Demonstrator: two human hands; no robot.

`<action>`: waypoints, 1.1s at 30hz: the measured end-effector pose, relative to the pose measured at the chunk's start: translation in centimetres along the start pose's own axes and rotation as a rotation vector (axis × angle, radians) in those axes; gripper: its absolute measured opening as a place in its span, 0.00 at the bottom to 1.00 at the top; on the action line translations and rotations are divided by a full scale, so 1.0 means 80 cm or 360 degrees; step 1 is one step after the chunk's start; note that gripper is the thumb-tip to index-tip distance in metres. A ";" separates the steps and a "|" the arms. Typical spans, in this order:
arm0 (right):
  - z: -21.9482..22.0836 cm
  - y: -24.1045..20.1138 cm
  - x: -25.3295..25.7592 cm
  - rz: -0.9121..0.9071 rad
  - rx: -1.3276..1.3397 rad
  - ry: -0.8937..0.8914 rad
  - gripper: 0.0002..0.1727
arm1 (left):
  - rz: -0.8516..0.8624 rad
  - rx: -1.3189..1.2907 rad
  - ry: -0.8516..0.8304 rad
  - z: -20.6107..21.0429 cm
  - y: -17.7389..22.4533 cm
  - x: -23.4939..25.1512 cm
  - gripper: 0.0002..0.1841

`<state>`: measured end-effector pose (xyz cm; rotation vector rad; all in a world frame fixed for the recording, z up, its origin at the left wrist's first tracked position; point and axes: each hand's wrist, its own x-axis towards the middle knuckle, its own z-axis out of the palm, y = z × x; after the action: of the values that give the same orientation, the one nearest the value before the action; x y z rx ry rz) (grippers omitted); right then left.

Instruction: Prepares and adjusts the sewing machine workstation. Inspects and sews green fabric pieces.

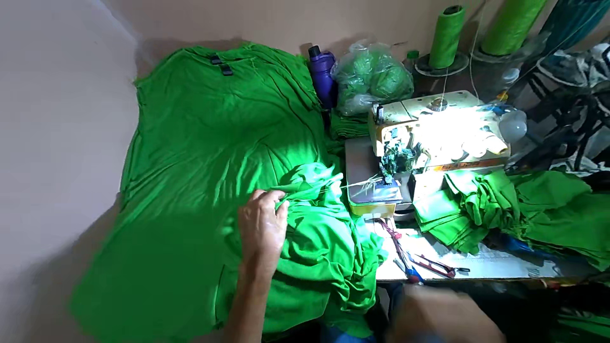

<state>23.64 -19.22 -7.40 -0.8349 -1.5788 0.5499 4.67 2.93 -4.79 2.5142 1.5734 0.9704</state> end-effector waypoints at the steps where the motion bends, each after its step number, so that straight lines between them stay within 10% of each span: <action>1: 0.005 0.049 0.008 0.0100 -0.0291 0.0112 0.17 | -0.0056 0.0015 -0.0049 0.004 -0.007 0.002 0.10; 5: 0.024 0.172 0.026 0.0760 -0.1010 0.0373 0.22 | -0.0095 0.0131 -0.0157 0.006 -0.001 0.006 0.16; 10: 0.032 0.177 0.042 0.1152 -0.1139 0.0017 0.19 | 0.0389 0.0008 0.0143 0.005 0.047 -0.003 0.21; 16: 0.038 0.159 0.008 0.0568 -0.0916 0.0508 0.14 | 0.0442 -0.0079 -0.0665 0.067 0.085 0.001 0.10; 21: 0.028 0.074 -0.055 0.0768 -0.0513 0.0367 0.07 | 0.0355 0.0176 -0.0750 0.050 0.079 -0.019 0.11; 33: 0.044 0.108 -0.101 0.1241 -0.0089 0.0276 0.14 | 0.0908 0.0038 -0.0420 0.087 0.085 -0.056 0.07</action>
<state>22.31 -19.61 -19.68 -1.5081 -1.0755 0.9520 12.42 -2.02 -10.37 3.0196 0.8145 0.5996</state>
